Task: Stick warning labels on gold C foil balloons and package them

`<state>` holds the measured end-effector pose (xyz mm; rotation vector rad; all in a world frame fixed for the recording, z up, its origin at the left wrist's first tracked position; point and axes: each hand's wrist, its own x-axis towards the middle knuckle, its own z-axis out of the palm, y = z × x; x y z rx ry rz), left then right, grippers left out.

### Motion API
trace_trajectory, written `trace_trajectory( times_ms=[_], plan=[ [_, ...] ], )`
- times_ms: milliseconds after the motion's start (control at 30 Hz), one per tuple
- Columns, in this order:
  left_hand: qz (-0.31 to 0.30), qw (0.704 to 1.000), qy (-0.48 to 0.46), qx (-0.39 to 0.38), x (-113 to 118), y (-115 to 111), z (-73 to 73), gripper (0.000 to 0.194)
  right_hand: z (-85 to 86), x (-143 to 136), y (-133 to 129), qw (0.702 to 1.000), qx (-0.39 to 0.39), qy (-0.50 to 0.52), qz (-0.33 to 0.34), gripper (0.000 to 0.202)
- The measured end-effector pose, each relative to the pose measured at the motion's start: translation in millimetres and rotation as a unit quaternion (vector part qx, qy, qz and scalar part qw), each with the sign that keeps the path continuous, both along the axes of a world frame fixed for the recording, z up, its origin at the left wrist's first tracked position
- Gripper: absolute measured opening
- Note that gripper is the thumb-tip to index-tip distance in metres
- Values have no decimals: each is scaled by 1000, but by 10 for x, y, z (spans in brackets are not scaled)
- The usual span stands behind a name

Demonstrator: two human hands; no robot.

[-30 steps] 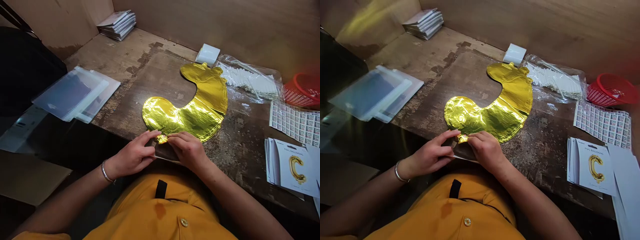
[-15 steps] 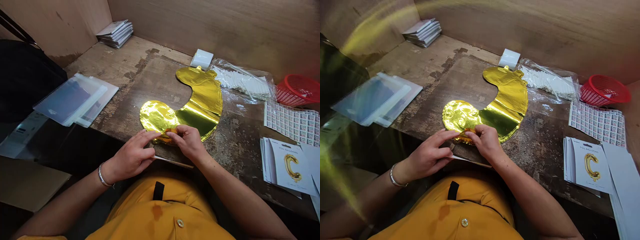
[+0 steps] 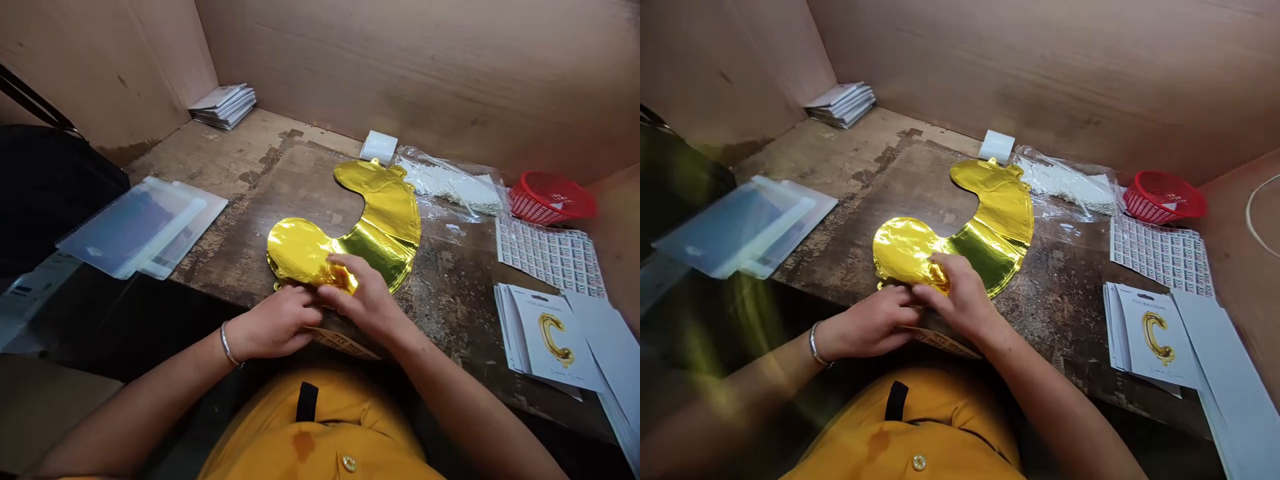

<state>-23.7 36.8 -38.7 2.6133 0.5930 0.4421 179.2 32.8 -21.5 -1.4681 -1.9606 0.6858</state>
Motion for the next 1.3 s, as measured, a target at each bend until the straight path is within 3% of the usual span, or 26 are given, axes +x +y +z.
trace_trajectory(
  times_ms=[67,133,233,333,500,567,633,767,900,1000,1067,1133,1233,1300],
  plan=[
    [8,1000,6,-13,-7,0,-15,16,-10,74,-120,993,64,-92,47,49],
    [9,1000,3,-28,-18,-5,-18,15,-42,134,-195,983,86,-146,69,35],
    [1,998,-14,-54,-32,-8,-21,10,-71,231,-63,992,82,-89,30,18],
    [-9,997,-14,-70,-46,-2,-36,7,2,475,451,991,29,-7,-134,15],
    [-11,996,-11,-86,-52,9,-54,8,298,1207,1509,954,73,-55,-285,27],
    [-7,996,-18,-87,-48,6,-54,8,404,1417,1714,943,88,-86,-311,32],
    [-4,996,-29,-86,-44,1,-54,8,463,1480,1744,937,106,-117,-313,37],
    [-5,995,-40,-88,-37,8,-57,8,366,1246,1442,944,140,-179,-238,29],
    [-14,994,-32,-100,-49,47,-52,9,188,1005,1031,957,79,-255,-110,12],
    [-27,990,-58,-127,-78,37,-15,8,256,918,702,950,61,-278,-131,11],
    [-8,978,-106,-182,-95,-16,37,8,397,801,412,944,118,-260,-164,17],
    [77,941,-157,-291,-92,-102,104,9,553,611,67,959,152,-210,-117,15],
    [206,826,-202,-484,-45,-249,181,22,658,302,-414,984,95,-150,12,13],
    [225,757,-225,-571,-6,-331,183,26,606,167,-598,987,65,-142,35,18]
  ],
)
